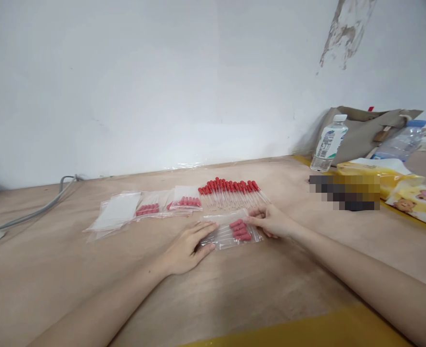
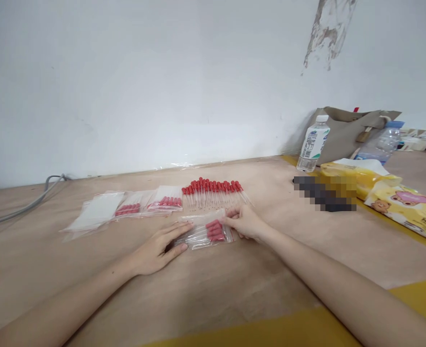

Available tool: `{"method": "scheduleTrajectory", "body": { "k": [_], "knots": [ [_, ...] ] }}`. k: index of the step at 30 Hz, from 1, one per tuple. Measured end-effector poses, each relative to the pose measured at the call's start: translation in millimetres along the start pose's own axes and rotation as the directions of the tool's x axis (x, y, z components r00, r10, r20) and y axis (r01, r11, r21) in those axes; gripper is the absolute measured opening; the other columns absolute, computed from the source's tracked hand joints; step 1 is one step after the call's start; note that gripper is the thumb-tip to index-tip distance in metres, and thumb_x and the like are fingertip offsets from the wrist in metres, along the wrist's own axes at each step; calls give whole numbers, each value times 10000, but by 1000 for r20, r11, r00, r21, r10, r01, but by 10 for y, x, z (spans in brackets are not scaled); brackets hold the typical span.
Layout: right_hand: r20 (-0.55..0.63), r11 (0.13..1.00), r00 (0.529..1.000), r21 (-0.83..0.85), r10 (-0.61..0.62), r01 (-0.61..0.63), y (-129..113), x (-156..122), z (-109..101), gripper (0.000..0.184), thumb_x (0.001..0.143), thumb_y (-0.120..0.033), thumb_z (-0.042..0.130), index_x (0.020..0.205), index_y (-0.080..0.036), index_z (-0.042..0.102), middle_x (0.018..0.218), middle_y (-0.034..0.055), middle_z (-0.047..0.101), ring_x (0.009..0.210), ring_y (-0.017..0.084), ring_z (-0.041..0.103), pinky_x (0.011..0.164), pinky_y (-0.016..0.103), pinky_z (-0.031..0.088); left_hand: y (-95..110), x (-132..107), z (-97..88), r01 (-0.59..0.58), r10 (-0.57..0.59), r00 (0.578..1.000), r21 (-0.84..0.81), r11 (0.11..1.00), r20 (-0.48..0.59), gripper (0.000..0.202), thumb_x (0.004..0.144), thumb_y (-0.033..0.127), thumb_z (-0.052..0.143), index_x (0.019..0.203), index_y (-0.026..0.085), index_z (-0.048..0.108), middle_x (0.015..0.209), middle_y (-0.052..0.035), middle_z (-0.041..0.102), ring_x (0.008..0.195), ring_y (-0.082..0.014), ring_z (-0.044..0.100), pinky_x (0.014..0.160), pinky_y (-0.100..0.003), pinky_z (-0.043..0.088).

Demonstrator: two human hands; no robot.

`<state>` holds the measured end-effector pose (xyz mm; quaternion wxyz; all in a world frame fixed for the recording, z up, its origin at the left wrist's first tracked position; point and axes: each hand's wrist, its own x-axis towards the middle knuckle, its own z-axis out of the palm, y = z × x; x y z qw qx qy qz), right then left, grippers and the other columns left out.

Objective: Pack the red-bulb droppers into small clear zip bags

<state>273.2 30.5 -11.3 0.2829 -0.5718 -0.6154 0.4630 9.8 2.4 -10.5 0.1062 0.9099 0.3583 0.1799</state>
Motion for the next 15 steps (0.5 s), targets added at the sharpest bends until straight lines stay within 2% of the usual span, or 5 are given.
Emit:
{"method": "scheduleTrajectory", "body": {
  "k": [2,4,9,11,15],
  "knots": [
    [87,1000,996,4,8,-8,-22,-32,4,333,674,-497,618,651,-175,535,306,-90,366,251,42,287,262,168,179,13,5,-18,-14,15,1000,-15,1000,14,443,896,333,444,1327,248,387,1325,-40,467,1229,-222,412,1031,-437,332],
    [111,998,994,58,0,-6,-38,-67,8,350,641,-486,657,599,-175,502,336,-85,405,271,34,311,273,160,209,22,7,-32,-19,19,1000,-49,999,10,445,893,322,448,1329,256,383,1331,-35,459,1228,-220,415,1030,-435,335],
    [156,950,984,308,-90,38,-36,-127,22,373,577,-470,715,652,-156,527,593,-19,603,496,72,544,457,186,449,23,3,-35,-4,3,1000,-106,994,-7,460,883,312,465,1332,270,377,1342,-30,445,1222,-221,424,1012,-428,364],
    [144,937,987,349,-71,17,-13,-124,32,376,568,-457,724,669,-161,515,584,-19,606,508,87,559,469,204,465,21,3,-33,-3,2,1000,-101,995,-6,459,881,310,467,1330,269,381,1337,-30,452,1222,-221,425,1013,-429,364],
    [46,941,999,339,-19,2,37,-89,29,322,580,-344,735,694,-180,483,506,-49,572,441,92,541,446,220,468,21,6,-33,3,-2,1000,-65,998,12,437,886,324,460,1315,261,409,1333,-34,456,1225,-221,421,1014,-426,362]
  ]
}}
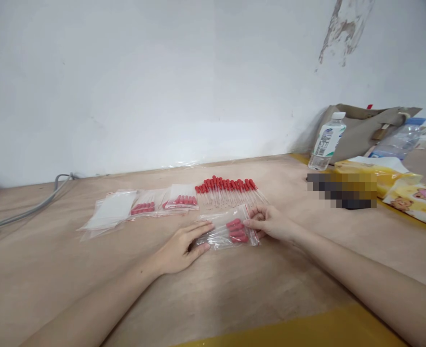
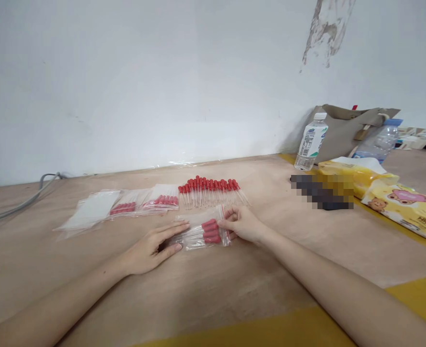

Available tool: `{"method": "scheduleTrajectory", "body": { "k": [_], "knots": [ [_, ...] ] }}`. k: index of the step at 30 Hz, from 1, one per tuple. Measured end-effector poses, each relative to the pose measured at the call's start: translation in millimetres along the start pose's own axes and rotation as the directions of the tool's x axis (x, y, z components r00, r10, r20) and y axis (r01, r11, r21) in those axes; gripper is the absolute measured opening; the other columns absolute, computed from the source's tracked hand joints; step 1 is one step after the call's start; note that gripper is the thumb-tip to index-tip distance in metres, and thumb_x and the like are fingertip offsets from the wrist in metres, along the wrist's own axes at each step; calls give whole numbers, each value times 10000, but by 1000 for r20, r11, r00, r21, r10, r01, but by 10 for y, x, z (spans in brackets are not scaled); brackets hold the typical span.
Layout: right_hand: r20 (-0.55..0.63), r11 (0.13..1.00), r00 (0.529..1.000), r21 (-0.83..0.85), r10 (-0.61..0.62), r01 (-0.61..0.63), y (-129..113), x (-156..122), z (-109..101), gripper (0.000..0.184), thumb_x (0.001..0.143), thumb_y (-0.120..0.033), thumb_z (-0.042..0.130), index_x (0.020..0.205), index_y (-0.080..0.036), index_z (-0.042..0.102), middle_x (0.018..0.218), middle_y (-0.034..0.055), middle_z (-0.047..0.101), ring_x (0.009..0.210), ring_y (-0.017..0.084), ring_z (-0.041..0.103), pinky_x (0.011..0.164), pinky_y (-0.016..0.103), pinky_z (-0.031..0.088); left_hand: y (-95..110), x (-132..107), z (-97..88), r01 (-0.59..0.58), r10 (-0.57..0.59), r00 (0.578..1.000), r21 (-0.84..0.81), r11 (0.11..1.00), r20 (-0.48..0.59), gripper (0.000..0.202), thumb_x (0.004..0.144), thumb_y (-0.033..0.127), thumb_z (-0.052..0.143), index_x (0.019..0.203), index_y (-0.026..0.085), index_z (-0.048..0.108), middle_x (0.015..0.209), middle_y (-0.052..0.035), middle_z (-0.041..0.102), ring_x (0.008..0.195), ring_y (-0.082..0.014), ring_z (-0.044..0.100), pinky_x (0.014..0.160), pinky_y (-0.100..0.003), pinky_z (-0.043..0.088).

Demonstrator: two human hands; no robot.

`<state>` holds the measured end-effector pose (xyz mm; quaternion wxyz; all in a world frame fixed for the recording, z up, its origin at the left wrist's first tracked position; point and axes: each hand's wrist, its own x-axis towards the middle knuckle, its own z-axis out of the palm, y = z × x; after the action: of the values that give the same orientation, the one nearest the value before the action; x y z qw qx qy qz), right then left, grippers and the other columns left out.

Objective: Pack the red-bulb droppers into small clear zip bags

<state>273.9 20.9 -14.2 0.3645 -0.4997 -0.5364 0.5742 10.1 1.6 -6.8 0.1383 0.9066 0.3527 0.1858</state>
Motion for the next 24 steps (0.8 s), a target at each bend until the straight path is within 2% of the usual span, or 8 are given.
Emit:
{"method": "scheduleTrajectory", "body": {
  "k": [2,4,8,11,13,18,21,24],
  "knots": [
    [-71,996,997,-86,7,-13,16,20,-38,255,628,-301,695,722,-182,490,483,-51,556,402,91,519,419,219,449,0,3,3,4,-4,1000,20,1000,7,414,892,334,450,1297,252,437,1330,-41,461,1224,-219,422,1016,-421,361],
    [-169,967,983,-254,-75,30,31,54,-109,177,668,-288,644,723,-176,519,472,-44,538,379,85,483,388,207,398,1,8,9,8,-8,1000,36,999,12,400,896,337,442,1285,242,455,1329,-49,461,1224,-215,423,1015,-413,363],
    [-312,776,860,-616,-403,140,17,245,-349,124,676,-295,592,674,-171,605,586,10,601,534,118,536,492,224,396,9,17,27,7,-7,1000,56,998,-1,387,897,333,435,1267,226,479,1325,-59,464,1225,-212,421,1016,-404,364],
    [-415,705,774,-707,-479,58,-60,522,-546,145,682,-302,564,692,-174,631,695,42,644,653,153,574,569,244,407,12,16,41,7,-7,1000,70,998,-10,387,895,335,437,1263,222,485,1323,-61,467,1225,-212,418,1020,-398,361],
    [-501,710,741,-702,-447,-46,-125,723,-640,174,668,-333,581,708,-170,629,744,61,652,683,165,580,580,251,405,9,11,49,10,-9,1000,73,997,-9,392,894,334,441,1269,226,478,1327,-59,462,1228,-213,414,1021,-398,358],
    [-547,746,812,-623,-202,-234,-217,1019,-701,219,578,-373,673,572,-171,589,542,31,581,552,154,544,490,241,359,6,2,51,11,-10,1000,61,998,-12,393,891,337,448,1269,234,476,1328,-58,460,1224,-218,419,1014,-411,364],
    [-543,807,831,-541,-120,-237,-222,1060,-681,217,570,-314,691,506,-165,546,405,-1,480,437,126,478,436,236,315,15,5,42,9,-8,1000,56,998,-23,390,887,329,455,1263,230,484,1318,-63,472,1213,-221,432,1003,-414,376],
    [-519,853,848,-486,-107,-191,-230,1082,-670,253,616,-282,666,471,-171,492,339,-21,396,378,110,421,396,233,275,19,5,39,3,-2,1000,53,999,-17,390,888,322,454,1264,221,483,1314,-68,476,1213,-214,433,1002,-408,378]
  ]
}}
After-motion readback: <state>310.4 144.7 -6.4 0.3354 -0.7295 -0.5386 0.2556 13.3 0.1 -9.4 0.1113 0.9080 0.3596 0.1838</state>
